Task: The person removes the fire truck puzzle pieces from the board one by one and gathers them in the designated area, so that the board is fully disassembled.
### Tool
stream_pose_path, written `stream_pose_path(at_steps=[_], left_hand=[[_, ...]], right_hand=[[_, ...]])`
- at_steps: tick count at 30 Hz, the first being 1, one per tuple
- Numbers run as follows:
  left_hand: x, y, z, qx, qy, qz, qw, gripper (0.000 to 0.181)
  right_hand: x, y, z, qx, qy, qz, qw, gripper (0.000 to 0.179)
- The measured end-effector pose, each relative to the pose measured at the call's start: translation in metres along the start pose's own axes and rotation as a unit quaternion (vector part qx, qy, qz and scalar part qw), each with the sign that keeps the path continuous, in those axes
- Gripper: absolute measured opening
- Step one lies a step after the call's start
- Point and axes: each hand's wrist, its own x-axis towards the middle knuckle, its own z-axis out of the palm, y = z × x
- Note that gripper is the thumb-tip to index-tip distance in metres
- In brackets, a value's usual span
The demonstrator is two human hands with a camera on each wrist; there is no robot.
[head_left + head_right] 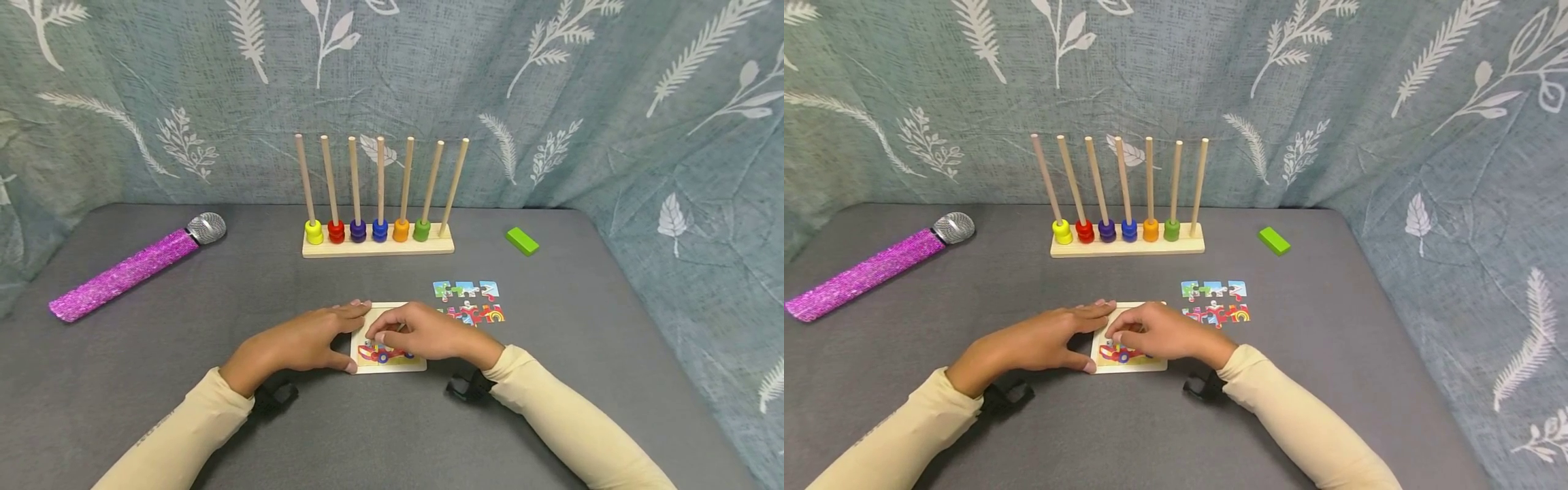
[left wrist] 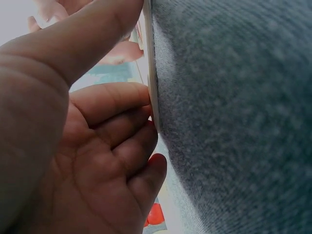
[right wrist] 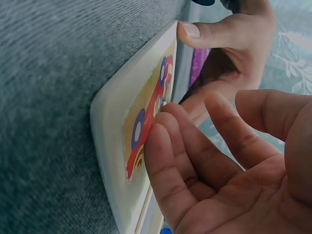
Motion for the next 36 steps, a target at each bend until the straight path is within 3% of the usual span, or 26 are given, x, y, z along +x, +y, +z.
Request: stream_pose_path(at_steps=[20, 36], left_hand=[[0.0004, 0.0018, -0.0007, -0.008, 0.006, -0.003, 0.9999, 0.079], [0.0011, 0.0001, -0.0003, -0.016, 0.005, 0.001, 0.9999, 0.078]], right_hand=[[0.0058, -0.0024, 0.0016, -0.027, -0.001, -0.007, 0.9996, 0.024], [0.0061, -0.0005, 0.0055, -0.008, 0.013, -0.004, 0.9999, 0.024]])
